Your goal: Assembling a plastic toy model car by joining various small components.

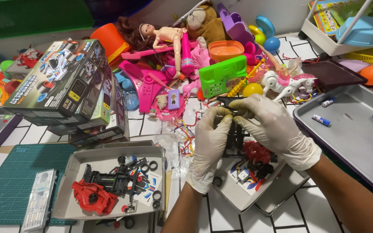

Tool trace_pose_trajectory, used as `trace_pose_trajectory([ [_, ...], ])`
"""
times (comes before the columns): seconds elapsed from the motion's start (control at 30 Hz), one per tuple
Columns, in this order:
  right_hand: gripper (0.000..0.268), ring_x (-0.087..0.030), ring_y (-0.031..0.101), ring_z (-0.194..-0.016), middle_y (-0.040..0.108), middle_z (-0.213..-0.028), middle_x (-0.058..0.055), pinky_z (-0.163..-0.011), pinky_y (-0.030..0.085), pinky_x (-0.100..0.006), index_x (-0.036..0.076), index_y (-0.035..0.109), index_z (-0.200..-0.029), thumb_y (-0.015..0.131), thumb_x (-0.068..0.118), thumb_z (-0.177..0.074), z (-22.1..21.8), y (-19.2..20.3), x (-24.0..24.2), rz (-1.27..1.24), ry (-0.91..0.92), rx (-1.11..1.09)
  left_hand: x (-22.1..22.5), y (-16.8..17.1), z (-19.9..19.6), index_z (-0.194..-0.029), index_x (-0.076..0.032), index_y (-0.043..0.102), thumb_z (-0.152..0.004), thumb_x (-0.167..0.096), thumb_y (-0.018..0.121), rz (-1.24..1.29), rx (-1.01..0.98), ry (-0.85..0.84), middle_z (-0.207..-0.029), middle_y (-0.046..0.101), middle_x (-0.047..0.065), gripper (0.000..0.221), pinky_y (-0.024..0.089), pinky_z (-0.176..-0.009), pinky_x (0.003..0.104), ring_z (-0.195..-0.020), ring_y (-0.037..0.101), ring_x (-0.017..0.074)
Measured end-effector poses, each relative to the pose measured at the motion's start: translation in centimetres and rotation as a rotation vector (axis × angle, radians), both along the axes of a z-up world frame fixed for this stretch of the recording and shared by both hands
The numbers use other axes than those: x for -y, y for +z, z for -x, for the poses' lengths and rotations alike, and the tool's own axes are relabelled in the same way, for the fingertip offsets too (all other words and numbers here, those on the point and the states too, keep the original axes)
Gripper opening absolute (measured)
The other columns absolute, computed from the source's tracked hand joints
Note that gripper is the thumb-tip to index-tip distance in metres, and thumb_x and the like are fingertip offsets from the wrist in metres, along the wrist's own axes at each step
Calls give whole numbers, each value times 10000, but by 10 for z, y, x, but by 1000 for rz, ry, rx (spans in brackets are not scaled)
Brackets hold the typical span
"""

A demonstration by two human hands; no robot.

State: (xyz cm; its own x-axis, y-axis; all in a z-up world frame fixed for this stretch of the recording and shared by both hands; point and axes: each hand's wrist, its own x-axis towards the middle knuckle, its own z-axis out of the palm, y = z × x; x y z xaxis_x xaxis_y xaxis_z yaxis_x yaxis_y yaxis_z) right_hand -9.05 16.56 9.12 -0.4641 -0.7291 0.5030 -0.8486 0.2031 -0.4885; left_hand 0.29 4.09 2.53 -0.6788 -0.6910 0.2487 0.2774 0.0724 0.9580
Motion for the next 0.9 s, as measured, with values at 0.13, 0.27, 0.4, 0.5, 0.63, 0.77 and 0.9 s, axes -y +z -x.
trace_pose_trajectory([
  [0.13,117,-277,698,-842,676,-876,-39,-778,559,-409,172,722,-1040,714,121,-935,0,0,2,11,19,-35,-1,1,-1,-1027,-49,743,-915,-111,729,-46,4,-17,-895,719,109,128,605,-783,355,-838,686,171],
  [0.27,120,-243,676,-814,654,-832,-37,-757,545,-348,175,777,-996,775,90,-911,0,11,-5,183,44,-53,-1,16,-7,-1134,-65,729,-886,3,580,-144,-78,-75,-1070,732,129,297,572,-923,367,-1001,689,206],
  [0.4,171,-236,664,-874,667,-896,-35,-792,542,-345,208,799,-993,800,69,-894,5,9,-7,249,57,-100,-22,46,-21,-1281,-47,668,-768,121,429,-208,-137,-133,-1171,682,135,591,532,-997,377,-1109,651,247],
  [0.5,134,-254,679,-918,687,-937,-33,-824,549,-357,230,800,-971,814,129,-884,8,2,-8,241,66,-117,-8,23,-7,-1315,-48,631,-823,141,429,-99,-218,-123,-1307,640,152,565,499,-1044,403,-1191,621,245],
  [0.63,138,-281,661,-838,656,-882,-58,-778,550,-371,217,811,-979,803,105,-899,4,5,-8,251,63,-91,-9,14,-1,-1363,-65,608,-868,163,457,-85,-257,-137,-1356,623,133,565,478,-1089,418,-1259,618,269],
  [0.77,214,-243,637,-768,634,-833,-66,-760,552,-339,198,792,-1078,786,73,-905,-8,19,-6,273,95,-8,-8,16,-3,-1365,-70,607,-911,144,489,-66,-243,-109,-1344,626,115,515,480,-1091,415,-1230,619,236],
  [0.9,258,-146,563,-715,627,-791,-53,-710,545,-278,186,800,-1088,795,38,-876,-13,24,-5,296,111,138,-9,15,-5,-1366,-80,614,-918,116,527,-69,-218,-89,-1334,624,108,497,495,-1072,404,-1194,628,215],
])
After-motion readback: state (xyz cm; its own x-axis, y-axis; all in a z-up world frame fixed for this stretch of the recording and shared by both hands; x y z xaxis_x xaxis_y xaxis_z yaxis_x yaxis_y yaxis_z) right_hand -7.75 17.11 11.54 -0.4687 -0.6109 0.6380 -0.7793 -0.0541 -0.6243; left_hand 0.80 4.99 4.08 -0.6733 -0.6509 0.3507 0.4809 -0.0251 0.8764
